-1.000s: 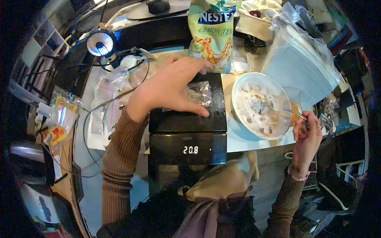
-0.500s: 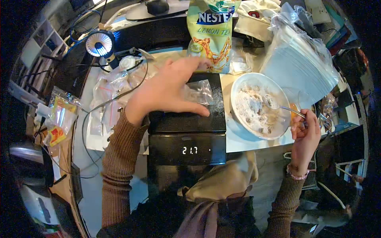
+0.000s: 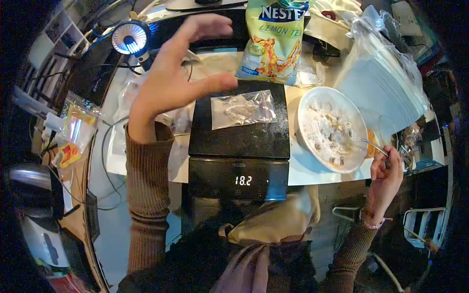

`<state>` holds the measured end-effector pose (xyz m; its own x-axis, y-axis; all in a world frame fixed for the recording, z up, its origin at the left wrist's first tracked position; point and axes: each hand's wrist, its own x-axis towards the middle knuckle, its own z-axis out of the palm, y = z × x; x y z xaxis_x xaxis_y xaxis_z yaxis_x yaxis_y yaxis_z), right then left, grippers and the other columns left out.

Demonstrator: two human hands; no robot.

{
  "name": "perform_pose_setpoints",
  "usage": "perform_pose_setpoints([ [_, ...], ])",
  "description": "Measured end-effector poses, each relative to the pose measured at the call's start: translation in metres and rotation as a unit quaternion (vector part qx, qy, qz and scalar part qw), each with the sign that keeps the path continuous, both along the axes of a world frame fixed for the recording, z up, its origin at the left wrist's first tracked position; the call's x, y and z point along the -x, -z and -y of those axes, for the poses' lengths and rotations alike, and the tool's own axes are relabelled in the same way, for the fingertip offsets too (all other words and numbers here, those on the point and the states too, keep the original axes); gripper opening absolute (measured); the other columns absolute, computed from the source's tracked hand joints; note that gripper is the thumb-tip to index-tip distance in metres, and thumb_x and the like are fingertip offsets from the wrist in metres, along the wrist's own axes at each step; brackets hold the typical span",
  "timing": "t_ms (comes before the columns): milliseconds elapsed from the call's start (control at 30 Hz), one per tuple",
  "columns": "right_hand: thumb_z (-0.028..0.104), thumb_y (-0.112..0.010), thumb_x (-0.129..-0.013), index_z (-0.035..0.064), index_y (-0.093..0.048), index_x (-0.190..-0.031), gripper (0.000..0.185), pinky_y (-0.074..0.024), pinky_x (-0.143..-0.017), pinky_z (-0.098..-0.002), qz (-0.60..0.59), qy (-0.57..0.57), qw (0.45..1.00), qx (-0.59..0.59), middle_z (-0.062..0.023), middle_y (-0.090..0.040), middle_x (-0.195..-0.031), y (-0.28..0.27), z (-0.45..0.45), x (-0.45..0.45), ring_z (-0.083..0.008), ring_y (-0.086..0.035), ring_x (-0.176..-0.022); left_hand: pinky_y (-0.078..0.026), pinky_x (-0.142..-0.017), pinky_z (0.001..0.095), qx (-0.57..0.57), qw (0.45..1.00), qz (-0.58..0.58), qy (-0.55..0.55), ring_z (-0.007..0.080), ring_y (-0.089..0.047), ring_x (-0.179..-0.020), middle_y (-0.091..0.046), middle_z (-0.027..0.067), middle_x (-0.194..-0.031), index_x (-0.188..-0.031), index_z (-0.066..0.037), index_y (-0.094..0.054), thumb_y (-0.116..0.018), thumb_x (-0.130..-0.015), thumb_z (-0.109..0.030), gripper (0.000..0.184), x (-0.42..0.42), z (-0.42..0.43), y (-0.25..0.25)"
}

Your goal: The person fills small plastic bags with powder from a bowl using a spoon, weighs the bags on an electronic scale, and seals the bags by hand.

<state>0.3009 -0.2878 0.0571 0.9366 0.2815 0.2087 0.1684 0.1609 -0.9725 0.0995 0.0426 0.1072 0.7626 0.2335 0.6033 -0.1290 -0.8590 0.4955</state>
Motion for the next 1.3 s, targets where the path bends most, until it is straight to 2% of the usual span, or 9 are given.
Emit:
perform_pose_setpoints([
  [100,0.022,-0.045,-0.091,0.0012,-0.053,-0.095,0.022,-0.0290,-0.038,-0.0150,0.012,-0.010,1.000,-0.003,-0.0030,-0.055,-0.067,0.001,-0.001,0.000,-0.0048,-0.045,-0.047,-0.032,-0.095,0.0352,0.056,0.995,-0.062,0.057,0.0222,-0.044,-0.113,-0.050,0.0100,-0.119,-0.124,-0.005,-0.039,-0.073,-0.061,-0.046,0.082,-0.009,0.015,0.010],
  [167,0.022,-0.047,-0.090,0.0013,-0.054,-0.094,0.022,-0.0306,-0.036,-0.0148,0.022,-0.015,1.000,-0.008,-0.0037,-0.056,-0.067,0.001,-0.004,0.000,-0.0054,-0.047,-0.046,-0.035,-0.093,0.0353,-0.070,0.990,-0.123,0.006,0.0229,-0.046,-0.110,-0.050,0.0124,-0.117,-0.124,-0.003,-0.038,-0.074,-0.060,-0.043,0.083,-0.013,0.028,0.024],
  [333,0.022,-0.046,-0.091,0.0008,-0.053,-0.093,0.022,-0.0306,-0.037,-0.0156,-0.023,0.009,1.000,-0.012,-0.0041,-0.055,-0.066,-0.001,-0.012,0.004,-0.0057,-0.047,-0.046,-0.034,-0.092,0.0384,-0.143,0.984,-0.109,0.011,0.0275,-0.051,-0.102,-0.055,0.0136,-0.105,-0.121,-0.003,-0.039,-0.074,-0.062,-0.038,0.078,-0.031,0.047,0.046],
  [433,0.022,-0.044,-0.091,0.0010,-0.053,-0.094,0.023,-0.0279,-0.038,-0.0158,-0.023,0.019,1.000,-0.005,-0.0029,-0.053,-0.066,-0.004,-0.019,0.006,-0.0048,-0.043,-0.045,-0.039,-0.086,0.0382,0.021,0.987,-0.152,0.053,0.0283,-0.054,-0.097,-0.056,0.0141,-0.100,-0.124,-0.003,-0.033,-0.075,-0.062,-0.031,0.079,-0.035,0.046,0.045],
  [567,0.021,-0.044,-0.091,0.0007,-0.053,-0.093,0.022,-0.0299,-0.037,-0.0162,-0.031,-0.042,0.998,-0.028,-0.0044,-0.054,-0.064,-0.018,-0.033,0.010,-0.0061,-0.046,-0.045,-0.044,-0.082,0.0349,0.099,0.986,-0.118,0.069,0.0250,-0.057,-0.091,-0.058,0.0132,-0.094,-0.124,-0.003,-0.032,-0.076,-0.062,-0.023,0.078,-0.034,0.048,0.037],
  [933,0.018,-0.043,-0.091,-0.0016,-0.052,-0.090,0.021,-0.0331,-0.037,-0.0179,-0.026,-0.243,0.967,-0.068,-0.0090,-0.057,-0.065,-0.043,-0.107,0.029,-0.0088,-0.048,-0.044,-0.045,-0.082,0.0309,0.109,0.989,-0.043,0.093,0.0196,-0.058,-0.088,-0.059,0.0114,-0.090,-0.124,-0.002,-0.032,-0.076,-0.062,-0.018,0.077,-0.028,0.045,0.026],
  [1067,0.017,-0.043,-0.091,-0.0024,-0.052,-0.090,0.021,-0.0353,-0.038,-0.0184,0.013,-0.271,0.961,-0.056,-0.0095,-0.057,-0.065,-0.046,-0.121,0.040,-0.0090,-0.049,-0.045,-0.045,-0.081,0.0313,0.105,0.990,-0.043,0.088,0.0202,-0.058,-0.087,-0.059,0.0116,-0.091,-0.124,-0.003,-0.032,-0.076,-0.062,-0.019,0.077,-0.027,0.043,0.024],
  [1167,0.017,-0.043,-0.092,-0.0027,-0.052,-0.091,0.022,-0.0363,-0.039,-0.0182,0.156,-0.283,0.946,-0.009,-0.0092,-0.057,-0.066,-0.048,-0.122,0.055,-0.0093,-0.051,-0.047,-0.045,-0.081,0.0316,0.105,0.990,-0.042,0.081,0.0208,-0.058,-0.087,-0.059,0.0117,-0.091,-0.124,-0.003,-0.032,-0.076,-0.062,-0.019,0.077,-0.026,0.042,0.025],
  [1300,0.018,-0.043,-0.092,-0.0025,-0.052,-0.092,0.022,-0.0367,-0.040,-0.0179,0.228,-0.238,0.944,0.015,-0.0088,-0.057,-0.066,-0.049,-0.120,0.067,-0.0091,-0.051,-0.049,-0.045,-0.081,0.0319,0.099,0.991,-0.039,0.077,0.0216,-0.058,-0.087,-0.059,0.0119,-0.091,-0.123,-0.003,-0.032,-0.075,-0.062,-0.020,0.077,-0.027,0.041,0.026],
])
